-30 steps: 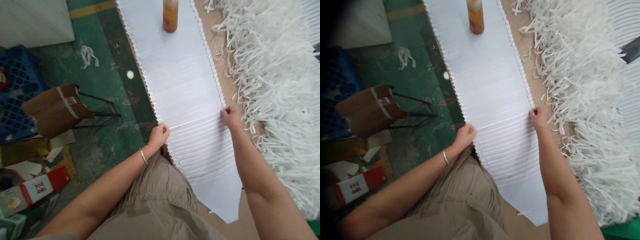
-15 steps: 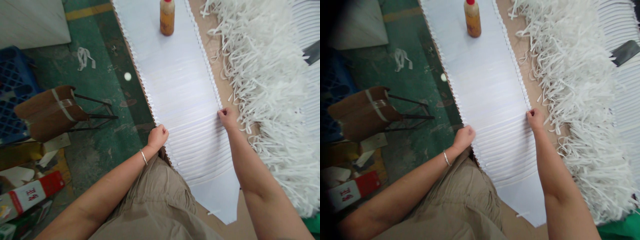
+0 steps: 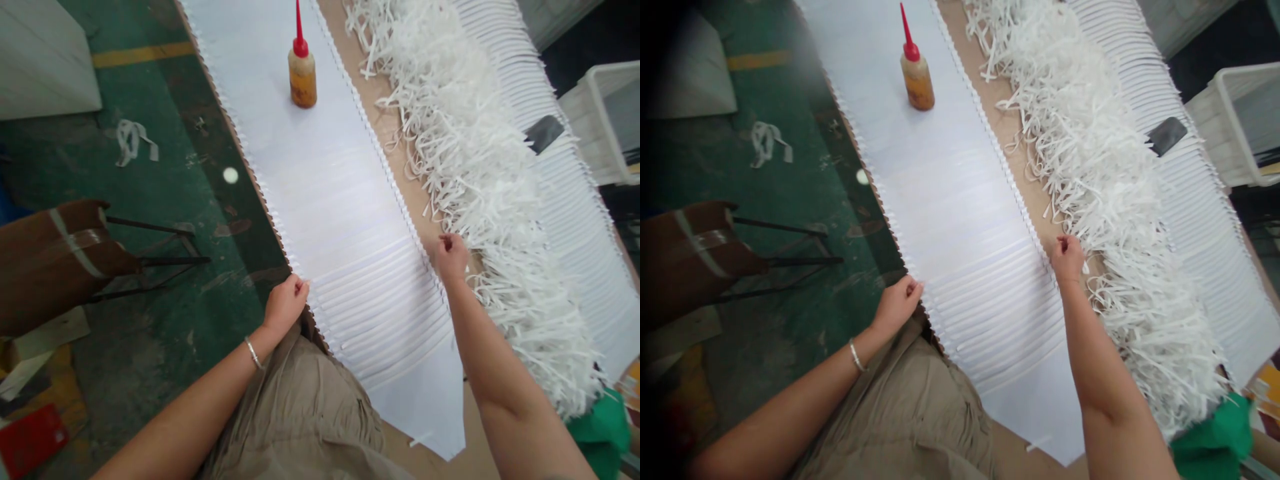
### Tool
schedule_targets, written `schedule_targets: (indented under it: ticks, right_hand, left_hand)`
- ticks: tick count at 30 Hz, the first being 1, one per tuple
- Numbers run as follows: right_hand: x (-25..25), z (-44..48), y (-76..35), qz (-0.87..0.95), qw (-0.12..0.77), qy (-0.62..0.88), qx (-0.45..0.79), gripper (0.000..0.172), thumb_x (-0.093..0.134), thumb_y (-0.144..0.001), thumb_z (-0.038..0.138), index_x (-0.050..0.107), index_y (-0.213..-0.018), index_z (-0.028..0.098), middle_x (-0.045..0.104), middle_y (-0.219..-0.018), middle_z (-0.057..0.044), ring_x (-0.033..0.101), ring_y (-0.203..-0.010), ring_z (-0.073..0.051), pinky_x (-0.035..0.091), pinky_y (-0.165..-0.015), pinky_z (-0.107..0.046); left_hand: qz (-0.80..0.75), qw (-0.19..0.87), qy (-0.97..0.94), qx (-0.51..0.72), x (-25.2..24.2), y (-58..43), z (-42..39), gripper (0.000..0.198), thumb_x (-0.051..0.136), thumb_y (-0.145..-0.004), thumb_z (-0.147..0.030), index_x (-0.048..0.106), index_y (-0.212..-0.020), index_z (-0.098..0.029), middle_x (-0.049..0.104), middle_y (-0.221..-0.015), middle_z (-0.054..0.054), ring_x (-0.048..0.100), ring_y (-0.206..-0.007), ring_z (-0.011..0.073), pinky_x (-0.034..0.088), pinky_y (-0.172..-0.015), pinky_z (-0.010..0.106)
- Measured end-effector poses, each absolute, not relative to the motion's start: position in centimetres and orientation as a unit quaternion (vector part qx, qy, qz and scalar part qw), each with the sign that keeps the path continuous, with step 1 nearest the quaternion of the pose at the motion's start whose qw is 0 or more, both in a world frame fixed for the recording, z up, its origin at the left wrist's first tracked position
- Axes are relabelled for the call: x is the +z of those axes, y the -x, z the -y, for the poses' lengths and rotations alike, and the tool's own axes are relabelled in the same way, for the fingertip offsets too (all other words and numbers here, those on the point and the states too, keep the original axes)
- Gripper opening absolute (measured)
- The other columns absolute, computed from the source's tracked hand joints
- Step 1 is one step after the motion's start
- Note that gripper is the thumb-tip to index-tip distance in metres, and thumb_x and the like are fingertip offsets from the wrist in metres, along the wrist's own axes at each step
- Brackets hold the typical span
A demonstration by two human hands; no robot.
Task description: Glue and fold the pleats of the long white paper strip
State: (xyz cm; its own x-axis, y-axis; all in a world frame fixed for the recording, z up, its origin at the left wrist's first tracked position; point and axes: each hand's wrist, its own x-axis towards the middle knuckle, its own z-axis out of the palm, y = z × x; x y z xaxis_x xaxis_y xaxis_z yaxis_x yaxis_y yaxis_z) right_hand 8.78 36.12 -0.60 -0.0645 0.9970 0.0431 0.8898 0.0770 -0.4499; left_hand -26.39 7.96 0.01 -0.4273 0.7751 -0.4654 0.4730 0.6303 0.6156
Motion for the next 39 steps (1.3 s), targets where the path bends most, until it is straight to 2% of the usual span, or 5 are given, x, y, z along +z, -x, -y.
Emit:
schedule_targets:
  ticks: [7, 14, 20, 24, 39]
  right_hand:
    - [1.7, -36.8, -12.6, 0.866, -0.087, 0.492, -0.036, 0.047, 0.054, -0.082, 0.013, 0.069, -0.126, 0.02, 0.06, -0.119, -0.016, 0.055, -0.103, -0.031, 0.044, -0.083, -0.04]
    - [1.6, -36.4, -14.0, 0.884, -0.073, 0.454, -0.081, 0.023, 0.054, -0.092, 0.028, 0.074, -0.093, 0.019, 0.061, -0.11, -0.014, 0.05, -0.097, -0.027, 0.04, -0.081, -0.037]
    - [2.4, -35.9, -13.2, 0.899, -0.084, 0.413, -0.121, 0.031, 0.056, -0.092, 0.021, 0.071, -0.118, 0.025, 0.062, -0.133, -0.012, 0.05, -0.113, -0.031, 0.034, -0.088, -0.043]
    - [2.2, -36.9, -12.6, 0.902, -0.08, 0.406, -0.123, 0.016, 0.059, -0.093, 0.025, 0.073, -0.1, 0.022, 0.066, -0.131, -0.011, 0.05, -0.121, -0.033, 0.031, -0.094, -0.046]
    - [7.2, -19.6, 1.5, 0.943, -0.007, 0.219, 0.25, 0.019, 0.045, -0.098, 0.015, 0.061, -0.092, 0.021, 0.071, -0.114, -0.016, 0.065, -0.103, -0.028, 0.047, -0.096, -0.048]
  left_hand:
    - [-0.783, 0.405, -0.396, 0.256, 1.1, 26.1, -6.5, 0.029, 0.05, -0.093, -0.042, 0.052, -0.073, -0.022, 0.055, -0.063, -0.002, 0.051, -0.059, 0.0141, 0.032, -0.062, 0.026]
    - [-0.749, 0.437, -0.414, 0.276, 1.7, 24.7, -7.0, 0.028, 0.05, -0.093, -0.039, 0.052, -0.072, -0.021, 0.054, -0.063, -0.002, 0.051, -0.061, 0.0145, 0.032, -0.062, 0.027]
    - [-0.716, 0.463, -0.439, 0.283, 3.0, 23.0, -8.6, 0.025, 0.05, -0.095, -0.034, 0.054, -0.074, -0.021, 0.056, -0.065, -0.002, 0.052, -0.062, 0.0146, 0.033, -0.062, 0.027]
    - [-0.702, 0.471, -0.457, 0.277, 3.7, 22.2, -8.9, 0.022, 0.051, -0.094, -0.031, 0.055, -0.075, -0.021, 0.057, -0.066, -0.002, 0.053, -0.064, 0.0144, 0.034, -0.063, 0.027]
    - [-0.538, 0.744, -0.124, 0.376, 4.1, 17.5, -11.6, 0.022, 0.06, -0.094, -0.037, 0.055, -0.084, -0.018, 0.065, -0.069, 0.001, 0.06, -0.051, 0.0088, 0.035, -0.048, 0.019]
